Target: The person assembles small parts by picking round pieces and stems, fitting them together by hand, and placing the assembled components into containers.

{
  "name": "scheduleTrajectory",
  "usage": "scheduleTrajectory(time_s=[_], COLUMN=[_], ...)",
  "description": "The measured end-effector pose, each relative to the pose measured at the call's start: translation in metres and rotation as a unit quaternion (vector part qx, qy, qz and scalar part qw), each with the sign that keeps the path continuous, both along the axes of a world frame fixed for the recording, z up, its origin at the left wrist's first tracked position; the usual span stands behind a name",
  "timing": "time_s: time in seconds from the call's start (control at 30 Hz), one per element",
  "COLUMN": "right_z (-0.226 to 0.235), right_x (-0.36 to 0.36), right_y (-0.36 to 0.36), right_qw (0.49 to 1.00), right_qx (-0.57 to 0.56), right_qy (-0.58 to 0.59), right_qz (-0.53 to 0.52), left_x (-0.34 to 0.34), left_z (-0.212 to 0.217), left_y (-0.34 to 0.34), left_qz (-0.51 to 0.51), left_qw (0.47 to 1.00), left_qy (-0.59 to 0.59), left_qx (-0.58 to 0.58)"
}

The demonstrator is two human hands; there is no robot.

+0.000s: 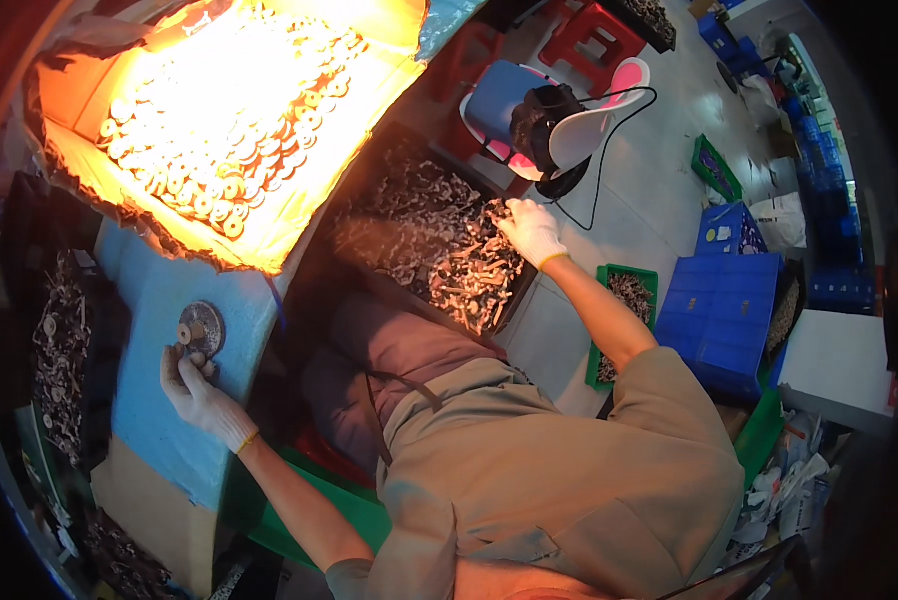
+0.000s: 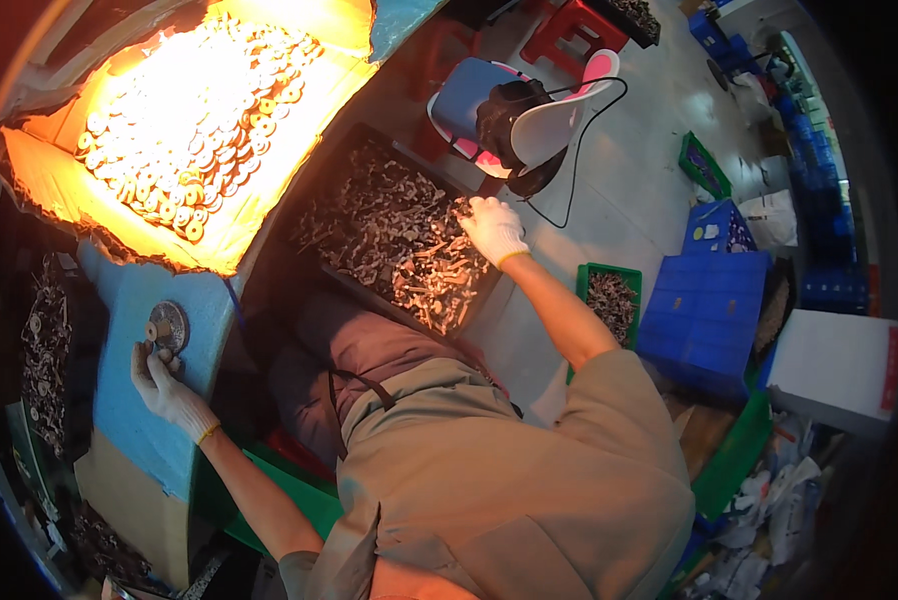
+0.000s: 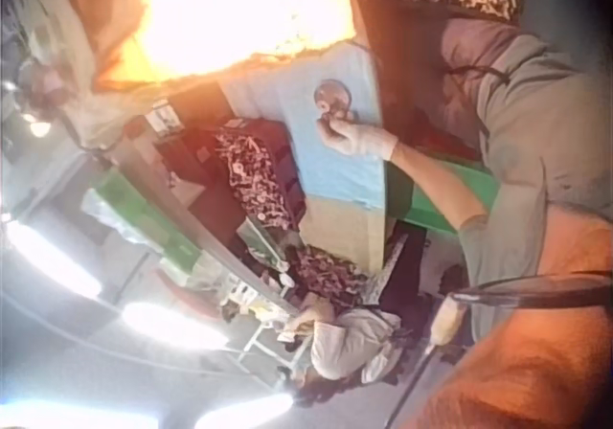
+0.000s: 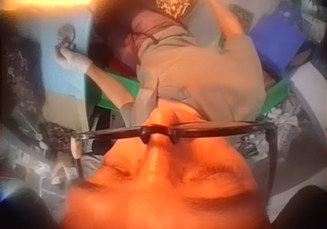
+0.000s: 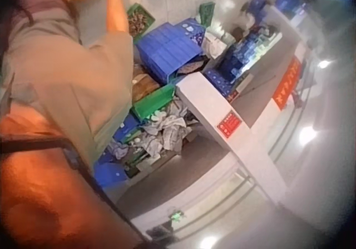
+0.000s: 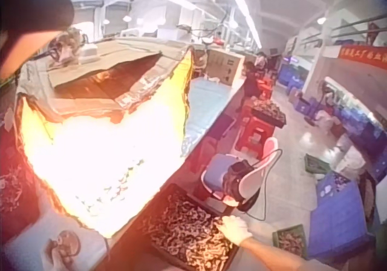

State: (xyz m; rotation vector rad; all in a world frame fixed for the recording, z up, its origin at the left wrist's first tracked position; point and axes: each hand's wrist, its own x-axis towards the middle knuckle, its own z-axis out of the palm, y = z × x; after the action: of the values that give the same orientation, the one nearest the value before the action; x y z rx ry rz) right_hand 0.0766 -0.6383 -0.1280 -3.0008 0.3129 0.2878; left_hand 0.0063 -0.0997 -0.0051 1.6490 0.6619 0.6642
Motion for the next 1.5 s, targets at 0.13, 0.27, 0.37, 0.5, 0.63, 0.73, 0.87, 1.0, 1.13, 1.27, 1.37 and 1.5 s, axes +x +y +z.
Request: scheduleTrajectory(time_s=[0.13,0.27,0.37,0.5,0.63,0.73,0.87,1.0,1.13,1.27,1.37,1.5], right_z=[-0.028,-0.053,0.001,0.076,0.125,0.151,0.145,0.2,0.213,0.211,0.208,0.204], right_x=[0.016,0.023,0.013,0.001,-0.029,-0.048,-0.046,-0.024,0.005,0.039,0.053,0.057], right_y=[0.007,-0.029,-0.018,0.031,0.125,0.186,0.214,0.262,0.34,0.395,0.434,0.45], right_qw=[0.997,0.997,0.949,0.744,0.687,0.75,0.741,0.803,0.818,0.814,0.851,0.863], right_qx=[-0.04,-0.024,0.264,0.645,0.72,0.654,0.646,0.479,0.333,0.453,0.323,0.217], right_qy=[0.04,0.006,-0.173,-0.019,0.027,0.086,0.094,0.083,0.14,0.017,-0.037,-0.045], right_qz=[0.054,0.068,0.007,-0.171,-0.096,0.045,0.155,0.346,0.447,0.363,0.413,0.454], left_x=[0.0,0.005,-0.001,-0.027,-0.037,-0.032,-0.05,-0.069,-0.064,-0.042,-0.008,0.01], left_z=[-0.005,-0.005,-0.002,0.015,0.045,0.025,0.02,0.027,0.052,0.045,0.032,0.039], left_y=[0.001,0.0,0.01,-0.032,-0.138,-0.165,-0.126,-0.083,-0.054,-0.014,0.006,0.021], left_qz=[0.0,-0.005,0.039,0.059,-0.332,-0.334,-0.27,-0.295,-0.257,-0.077,-0.068,-0.132], left_qw=[1.0,1.0,0.991,0.997,0.919,0.898,0.897,0.904,0.945,0.995,0.986,0.979], left_qy=[-0.003,-0.029,-0.095,-0.047,0.039,-0.064,-0.027,0.025,0.019,0.062,0.115,0.137], left_qx=[0.001,-0.006,-0.081,0.02,-0.207,-0.279,-0.348,-0.307,-0.2,-0.016,0.104,0.069])
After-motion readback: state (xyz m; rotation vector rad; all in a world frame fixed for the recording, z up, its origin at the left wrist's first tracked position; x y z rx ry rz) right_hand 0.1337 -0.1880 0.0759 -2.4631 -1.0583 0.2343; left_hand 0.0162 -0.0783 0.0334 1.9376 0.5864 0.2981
